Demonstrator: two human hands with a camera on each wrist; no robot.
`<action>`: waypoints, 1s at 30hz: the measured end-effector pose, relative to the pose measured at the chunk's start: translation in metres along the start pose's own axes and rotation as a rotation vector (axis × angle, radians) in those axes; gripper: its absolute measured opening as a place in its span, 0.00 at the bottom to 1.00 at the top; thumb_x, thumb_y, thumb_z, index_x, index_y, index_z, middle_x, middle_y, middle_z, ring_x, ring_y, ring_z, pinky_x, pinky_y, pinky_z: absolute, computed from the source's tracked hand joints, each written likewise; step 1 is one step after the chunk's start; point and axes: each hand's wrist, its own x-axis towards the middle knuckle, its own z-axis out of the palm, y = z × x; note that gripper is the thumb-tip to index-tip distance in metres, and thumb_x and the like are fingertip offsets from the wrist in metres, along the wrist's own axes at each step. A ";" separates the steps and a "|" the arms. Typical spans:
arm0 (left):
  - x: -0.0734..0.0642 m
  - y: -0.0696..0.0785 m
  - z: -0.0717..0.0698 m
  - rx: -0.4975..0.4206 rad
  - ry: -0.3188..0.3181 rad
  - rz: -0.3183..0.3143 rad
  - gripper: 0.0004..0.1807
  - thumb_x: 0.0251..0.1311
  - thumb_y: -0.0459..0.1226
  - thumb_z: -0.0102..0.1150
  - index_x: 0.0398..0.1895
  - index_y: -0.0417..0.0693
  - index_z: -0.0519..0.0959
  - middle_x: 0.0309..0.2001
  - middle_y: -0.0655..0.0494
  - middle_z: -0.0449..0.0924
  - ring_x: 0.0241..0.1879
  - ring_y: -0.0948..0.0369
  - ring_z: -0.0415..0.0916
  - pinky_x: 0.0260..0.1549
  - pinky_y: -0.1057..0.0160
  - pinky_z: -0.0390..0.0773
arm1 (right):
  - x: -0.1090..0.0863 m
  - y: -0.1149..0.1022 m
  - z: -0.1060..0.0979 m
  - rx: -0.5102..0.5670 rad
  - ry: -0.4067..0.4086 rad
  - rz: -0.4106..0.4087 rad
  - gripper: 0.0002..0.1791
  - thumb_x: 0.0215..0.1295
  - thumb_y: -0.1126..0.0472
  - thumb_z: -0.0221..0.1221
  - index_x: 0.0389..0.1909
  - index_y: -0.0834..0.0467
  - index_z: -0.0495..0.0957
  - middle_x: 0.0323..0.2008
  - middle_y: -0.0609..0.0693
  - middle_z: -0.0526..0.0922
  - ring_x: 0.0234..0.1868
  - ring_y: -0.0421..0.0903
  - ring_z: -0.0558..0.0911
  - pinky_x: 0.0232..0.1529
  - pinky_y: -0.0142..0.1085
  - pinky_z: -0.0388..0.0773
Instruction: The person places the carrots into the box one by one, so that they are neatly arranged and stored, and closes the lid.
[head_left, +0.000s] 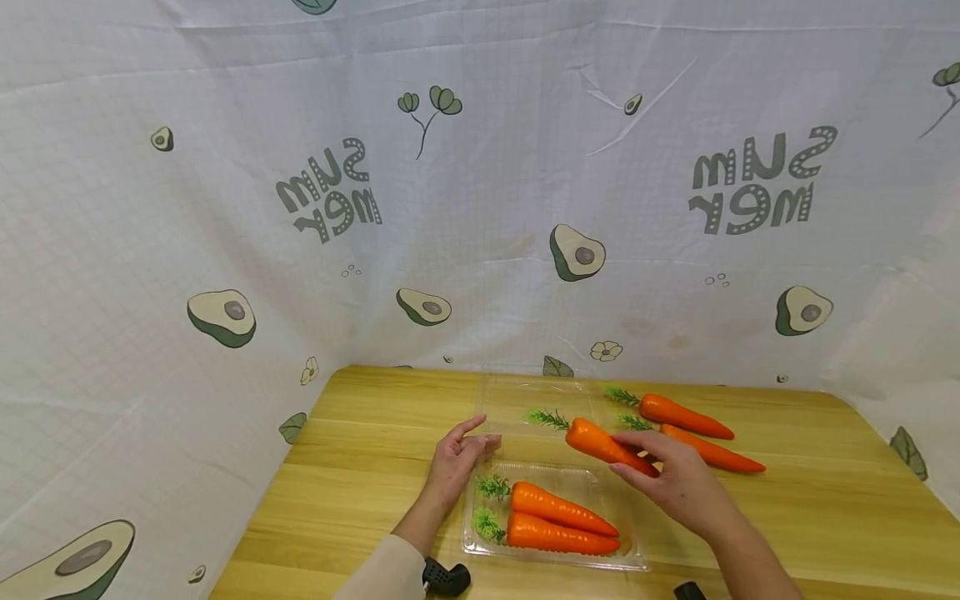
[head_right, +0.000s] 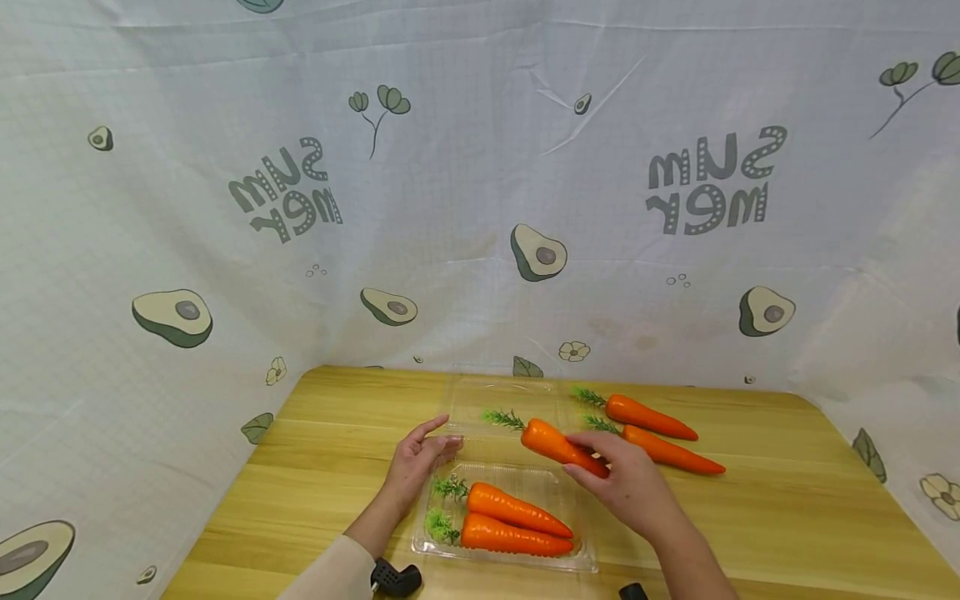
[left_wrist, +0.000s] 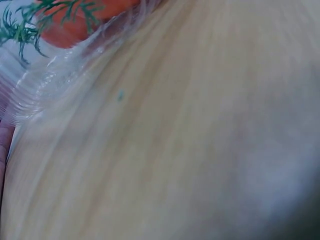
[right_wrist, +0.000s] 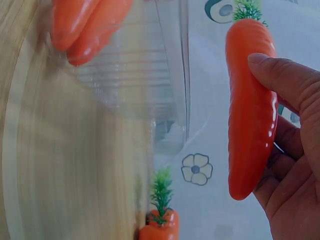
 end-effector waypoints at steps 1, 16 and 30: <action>0.000 0.000 0.000 -0.004 0.001 -0.004 0.26 0.75 0.35 0.50 0.73 0.38 0.67 0.57 0.33 0.83 0.57 0.48 0.84 0.55 0.66 0.82 | 0.000 -0.001 0.001 0.002 -0.002 0.002 0.21 0.60 0.52 0.72 0.54 0.52 0.85 0.49 0.48 0.88 0.38 0.34 0.79 0.36 0.29 0.81; 0.000 0.001 0.001 -0.013 0.004 -0.012 0.26 0.75 0.35 0.50 0.73 0.37 0.67 0.56 0.34 0.84 0.57 0.48 0.84 0.56 0.62 0.82 | 0.005 -0.010 0.020 0.084 -0.019 -0.085 0.20 0.59 0.57 0.73 0.53 0.51 0.86 0.44 0.44 0.88 0.38 0.30 0.79 0.37 0.30 0.83; 0.002 0.002 0.000 -0.023 0.027 -0.019 0.26 0.73 0.34 0.52 0.72 0.36 0.68 0.33 0.50 0.88 0.46 0.58 0.88 0.51 0.64 0.84 | 0.008 -0.019 0.036 0.075 -0.055 -0.107 0.18 0.58 0.58 0.73 0.50 0.51 0.86 0.45 0.43 0.89 0.37 0.31 0.80 0.38 0.29 0.83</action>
